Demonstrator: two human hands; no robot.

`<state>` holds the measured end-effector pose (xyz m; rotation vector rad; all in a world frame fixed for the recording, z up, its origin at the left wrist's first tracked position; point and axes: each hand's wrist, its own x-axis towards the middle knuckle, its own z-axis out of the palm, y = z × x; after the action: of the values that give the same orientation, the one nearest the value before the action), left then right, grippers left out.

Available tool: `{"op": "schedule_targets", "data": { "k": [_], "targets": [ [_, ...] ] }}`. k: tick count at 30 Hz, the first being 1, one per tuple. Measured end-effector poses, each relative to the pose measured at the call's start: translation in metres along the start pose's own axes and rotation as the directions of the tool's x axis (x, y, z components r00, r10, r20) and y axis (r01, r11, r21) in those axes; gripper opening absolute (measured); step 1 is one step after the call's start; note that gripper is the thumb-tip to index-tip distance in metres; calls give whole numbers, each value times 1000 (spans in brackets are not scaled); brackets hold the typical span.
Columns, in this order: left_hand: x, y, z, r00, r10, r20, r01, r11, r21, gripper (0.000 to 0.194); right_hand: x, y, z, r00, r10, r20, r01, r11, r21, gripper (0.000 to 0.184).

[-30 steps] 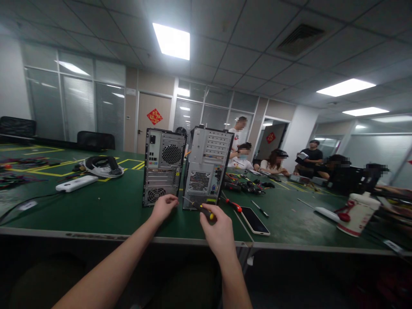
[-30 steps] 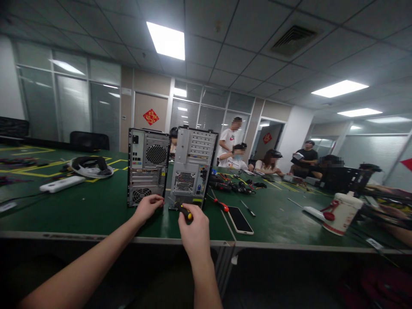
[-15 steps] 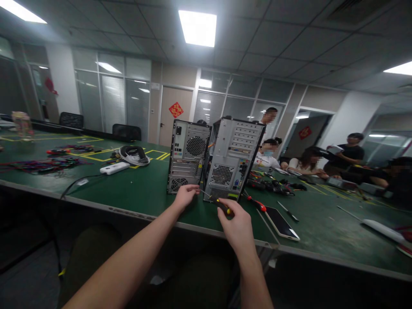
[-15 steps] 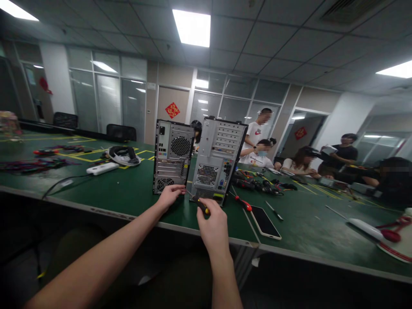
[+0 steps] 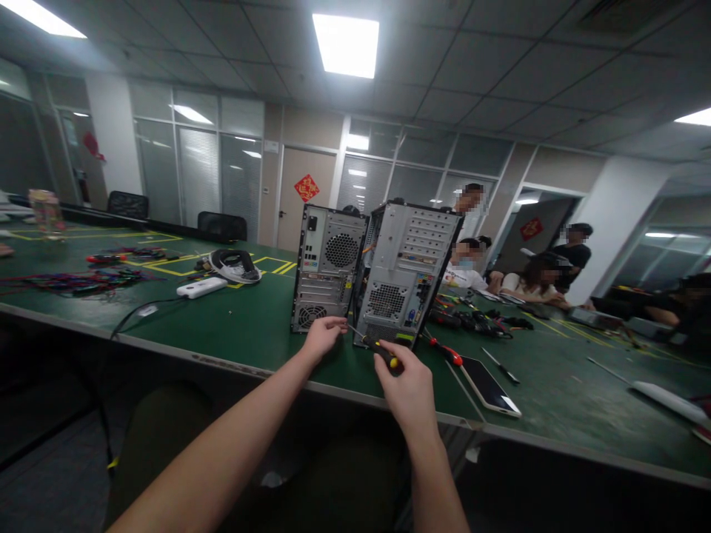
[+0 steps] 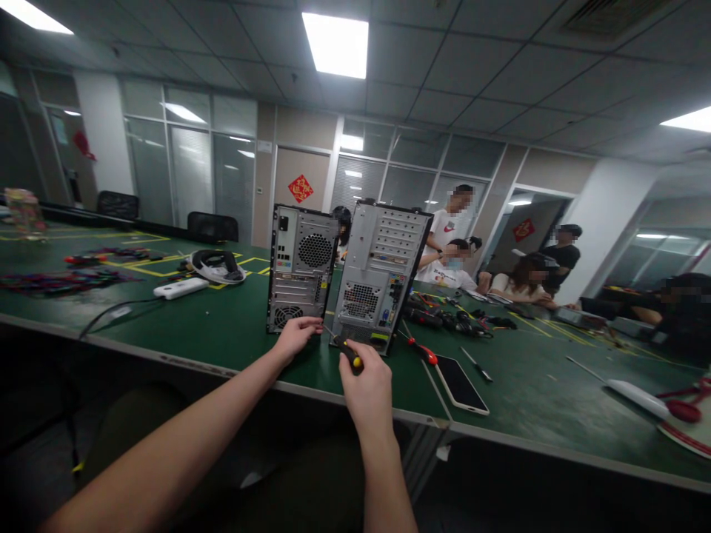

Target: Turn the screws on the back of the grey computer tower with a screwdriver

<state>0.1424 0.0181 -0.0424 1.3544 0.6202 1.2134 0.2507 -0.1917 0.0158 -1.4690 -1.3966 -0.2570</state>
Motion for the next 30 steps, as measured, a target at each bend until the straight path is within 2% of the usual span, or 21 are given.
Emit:
{"op": "schedule_targets", "data": {
  "k": [16,23,30],
  "targets": [
    [-2,2,0,1000,3,7,-3,1000,27,31,-2,-1,4,996,85,-15,-85,996,1,35],
    [-1,2,1,1000,7,11,-7,1000,4,31,-3,-3,8,997,77,-27,-77,997,20,34],
    [2,2,3,998,60,29,-58,996,-61,32,-6,-6,17,1000,16,-26,-15,999,30,27]
  ]
}}
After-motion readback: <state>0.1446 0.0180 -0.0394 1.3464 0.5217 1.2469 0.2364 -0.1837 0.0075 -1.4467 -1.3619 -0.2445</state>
